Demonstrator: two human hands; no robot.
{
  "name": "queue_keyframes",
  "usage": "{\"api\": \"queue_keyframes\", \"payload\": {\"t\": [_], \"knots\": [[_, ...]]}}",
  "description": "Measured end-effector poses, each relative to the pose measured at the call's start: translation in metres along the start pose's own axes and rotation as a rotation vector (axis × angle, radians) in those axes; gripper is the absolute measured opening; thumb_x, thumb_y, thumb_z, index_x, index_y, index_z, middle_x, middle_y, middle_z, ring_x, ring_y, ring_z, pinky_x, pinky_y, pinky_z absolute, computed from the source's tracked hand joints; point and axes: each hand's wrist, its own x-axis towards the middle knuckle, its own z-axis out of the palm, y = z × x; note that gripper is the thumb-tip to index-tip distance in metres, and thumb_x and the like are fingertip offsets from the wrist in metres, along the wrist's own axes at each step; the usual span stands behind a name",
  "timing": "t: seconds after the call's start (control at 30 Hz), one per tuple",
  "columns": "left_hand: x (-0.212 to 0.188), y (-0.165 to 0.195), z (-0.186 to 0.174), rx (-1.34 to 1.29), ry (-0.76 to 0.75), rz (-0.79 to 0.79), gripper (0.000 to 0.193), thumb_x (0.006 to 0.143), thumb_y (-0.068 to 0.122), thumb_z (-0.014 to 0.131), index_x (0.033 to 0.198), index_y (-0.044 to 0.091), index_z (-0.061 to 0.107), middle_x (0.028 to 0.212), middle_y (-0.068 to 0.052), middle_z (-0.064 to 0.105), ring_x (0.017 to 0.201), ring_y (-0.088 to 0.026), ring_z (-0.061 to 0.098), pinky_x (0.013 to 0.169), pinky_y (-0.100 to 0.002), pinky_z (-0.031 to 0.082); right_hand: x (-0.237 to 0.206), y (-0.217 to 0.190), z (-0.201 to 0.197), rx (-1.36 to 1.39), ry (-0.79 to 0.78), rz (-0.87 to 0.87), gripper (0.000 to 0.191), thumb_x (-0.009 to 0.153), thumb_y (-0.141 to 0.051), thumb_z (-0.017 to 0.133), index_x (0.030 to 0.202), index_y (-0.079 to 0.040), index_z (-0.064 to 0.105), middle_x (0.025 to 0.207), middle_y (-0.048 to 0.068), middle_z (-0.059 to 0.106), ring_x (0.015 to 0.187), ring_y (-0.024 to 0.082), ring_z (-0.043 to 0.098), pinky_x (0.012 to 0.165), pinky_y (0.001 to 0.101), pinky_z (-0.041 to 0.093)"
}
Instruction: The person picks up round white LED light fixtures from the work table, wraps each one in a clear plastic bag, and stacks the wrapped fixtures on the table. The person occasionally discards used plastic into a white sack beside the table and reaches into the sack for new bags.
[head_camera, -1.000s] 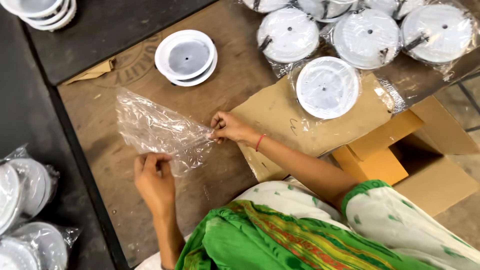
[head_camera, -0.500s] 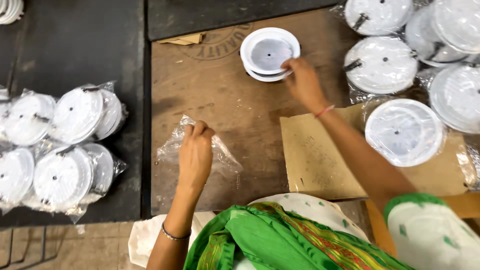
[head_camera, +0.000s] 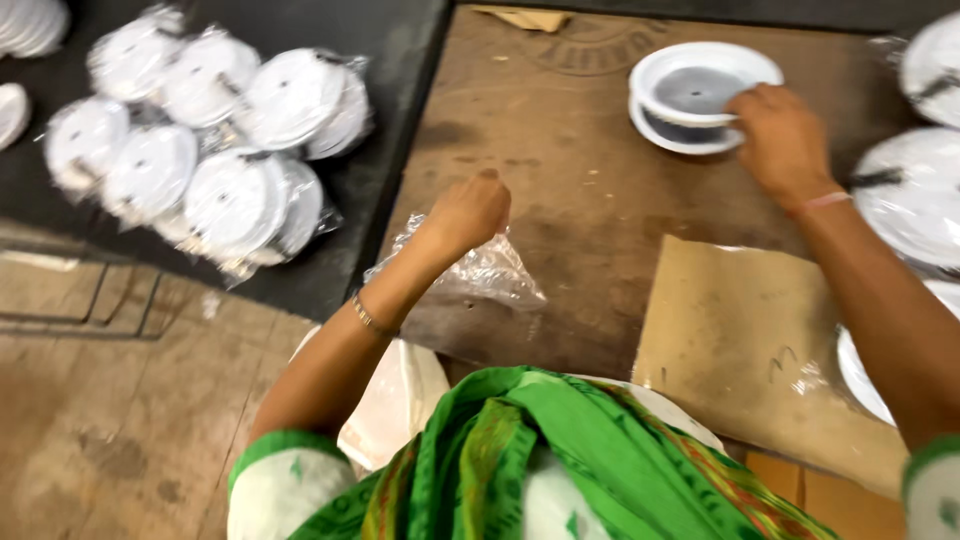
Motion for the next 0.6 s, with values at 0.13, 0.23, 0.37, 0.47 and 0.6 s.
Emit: {"api": "queue_keyframes", "payload": {"t": [0.13,0.23,0.37,0.47,0.6], "knots": [[0.006,-0.018,-0.017,0.253,-0.082,-0.103,0.014,0.086,0.002,0.06,0.085,0.0,0.073,0.098,-0.026,0.071,0.09,-0.042,0.072,0.076,-0.048,0.058,-0.008,-0.04,-0.036,0.208,0.174,0.068,0.014,0.106,-0.001,0.074,0.116,0.0,0.063,0.117,0.017,0.067,0.109,0.034,0.066,0.094,0.0413,0.053],[0.009,-0.023,-0.037,0.19,-0.262,-0.162,0.013,0.081,0.007,0.064,0.081,0.002,0.076,0.091,-0.026,0.071,0.089,-0.041,0.072,0.079,-0.047,0.057,-0.018,-0.071,-0.063,0.819,0.202,0.245,0.022,0.11,-0.005,0.069,0.125,0.003,0.056,0.125,0.015,0.069,0.11,0.021,0.067,0.097,0.0352,0.051],[0.001,-0.018,-0.046,0.27,0.033,0.056,0.015,0.083,0.002,0.058,0.081,-0.002,0.073,0.09,-0.026,0.071,0.084,-0.043,0.072,0.072,-0.05,0.058,-0.037,-0.109,-0.077,1.708,0.047,0.633,0.027,0.109,-0.01,0.058,0.133,0.0,0.056,0.129,0.011,0.07,0.115,0.018,0.07,0.103,0.0342,0.058],[-0.006,-0.003,-0.034,0.325,0.031,0.178,0.016,0.083,0.002,0.057,0.079,-0.004,0.072,0.094,-0.028,0.07,0.087,-0.042,0.072,0.068,-0.048,0.059,-0.055,-0.133,-0.067,1.922,-0.005,0.706,0.028,0.112,-0.009,0.055,0.137,0.002,0.056,0.128,0.01,0.068,0.111,0.018,0.069,0.1,0.0368,0.057],[-0.011,0.012,-0.022,0.171,-0.087,0.157,0.012,0.082,-0.001,0.06,0.088,-0.004,0.07,0.099,-0.027,0.069,0.095,-0.044,0.07,0.079,-0.05,0.057,-0.08,-0.145,-0.056,1.941,-0.025,0.703,0.036,0.11,-0.013,0.054,0.143,0.003,0.053,0.13,0.009,0.068,0.113,0.017,0.068,0.099,0.0348,0.055]]}}
